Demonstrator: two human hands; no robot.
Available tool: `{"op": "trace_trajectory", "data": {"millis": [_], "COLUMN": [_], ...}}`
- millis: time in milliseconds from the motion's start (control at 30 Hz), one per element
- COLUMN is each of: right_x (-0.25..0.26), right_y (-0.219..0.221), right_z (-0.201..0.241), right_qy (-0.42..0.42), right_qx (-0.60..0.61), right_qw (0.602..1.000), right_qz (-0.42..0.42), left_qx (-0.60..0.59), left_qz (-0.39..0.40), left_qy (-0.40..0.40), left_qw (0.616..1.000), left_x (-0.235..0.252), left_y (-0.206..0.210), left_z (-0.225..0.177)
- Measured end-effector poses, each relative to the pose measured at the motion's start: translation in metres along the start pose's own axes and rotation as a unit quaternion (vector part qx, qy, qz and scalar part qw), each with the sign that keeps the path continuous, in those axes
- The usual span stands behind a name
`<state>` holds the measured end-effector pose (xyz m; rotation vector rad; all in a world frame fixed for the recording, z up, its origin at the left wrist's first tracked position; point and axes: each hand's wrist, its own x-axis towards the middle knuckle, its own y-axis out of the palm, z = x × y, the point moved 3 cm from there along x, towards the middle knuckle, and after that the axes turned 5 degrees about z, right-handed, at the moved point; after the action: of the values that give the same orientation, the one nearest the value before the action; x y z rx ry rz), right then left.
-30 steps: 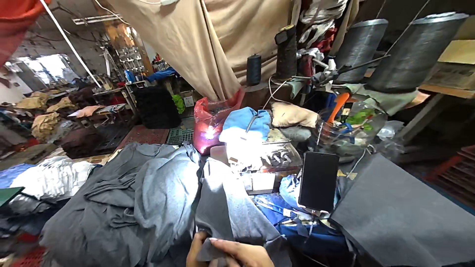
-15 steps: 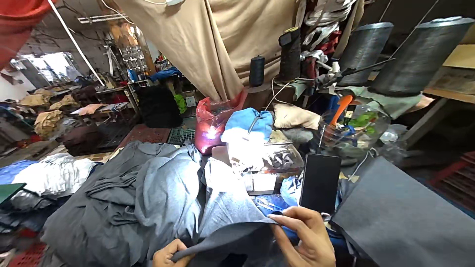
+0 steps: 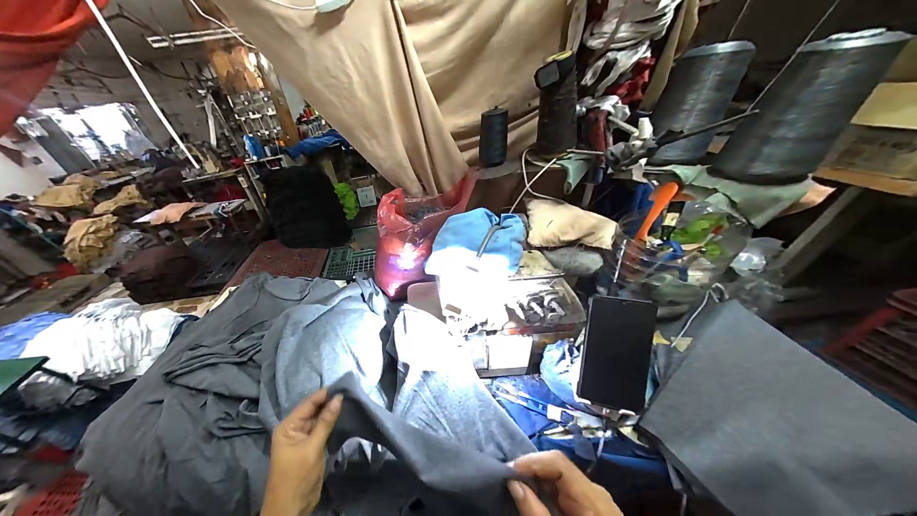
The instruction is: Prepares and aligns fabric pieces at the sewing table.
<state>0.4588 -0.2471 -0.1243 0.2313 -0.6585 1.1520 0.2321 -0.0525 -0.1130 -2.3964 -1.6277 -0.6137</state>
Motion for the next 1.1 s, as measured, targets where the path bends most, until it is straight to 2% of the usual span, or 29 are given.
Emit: {"op": "trace_trajectory", "data": {"millis": [67, 133, 200, 233, 300, 367, 400, 467, 533, 667, 800, 900, 967, 1100], "right_x": [-0.012, -0.029, -0.048, -0.058, -0.076, -0.079, -0.073, -0.051, -0.023, 0.019, 0.031, 0.033, 0.036, 0.037], "right_y": [0.009, 0.020, 0.031, 0.037, 0.045, 0.045, 0.042, 0.036, 0.032, 0.032, 0.025, 0.016, 0.011, 0.004], "right_z": [-0.005, -0.021, -0.053, -0.074, -0.116, -0.138, -0.142, -0.145, -0.150, -0.153, -0.135, -0.134, -0.140, -0.152], "right_qy": [0.041, 0.091, 0.163, 0.206, 0.279, 0.315, 0.317, 0.318, 0.311, 0.257, 0.195, 0.161, 0.158, 0.225], "right_qx": [0.054, 0.099, 0.120, 0.112, 0.077, 0.038, 0.020, -0.021, -0.049, -0.038, -0.106, -0.216, -0.220, -0.127], "right_qw": [0.997, 0.990, 0.979, 0.972, 0.956, 0.947, 0.947, 0.947, 0.947, 0.959, 0.962, 0.950, 0.951, 0.957], "right_qz": [0.033, 0.031, -0.001, -0.023, -0.054, -0.052, -0.041, -0.033, -0.057, -0.114, -0.157, -0.156, -0.149, -0.133], "left_qx": [0.073, 0.132, 0.193, 0.236, 0.322, 0.393, 0.408, 0.411, 0.396, 0.394, 0.358, 0.383, 0.404, 0.388], "left_qz": [0.063, 0.148, 0.246, 0.296, 0.380, 0.417, 0.422, 0.404, 0.385, 0.351, 0.274, 0.280, 0.288, 0.245], "left_qy": [0.118, 0.213, 0.250, 0.232, 0.126, 0.036, 0.020, 0.031, 0.050, 0.017, 0.052, 0.032, 0.014, 0.041], "left_qw": [0.988, 0.957, 0.916, 0.896, 0.858, 0.819, 0.809, 0.816, 0.832, 0.850, 0.891, 0.880, 0.868, 0.888], "left_x": [0.035, 0.067, 0.099, 0.113, 0.131, 0.133, 0.133, 0.130, 0.126, 0.117, 0.118, 0.117, 0.116, 0.114], "left_y": [0.010, 0.030, 0.058, 0.072, 0.096, 0.112, 0.116, 0.118, 0.118, 0.118, 0.113, 0.118, 0.124, 0.130], "left_z": [-0.026, -0.042, -0.025, -0.005, 0.042, 0.072, 0.080, 0.085, 0.085, 0.076, 0.073, 0.078, 0.083, 0.094]}}
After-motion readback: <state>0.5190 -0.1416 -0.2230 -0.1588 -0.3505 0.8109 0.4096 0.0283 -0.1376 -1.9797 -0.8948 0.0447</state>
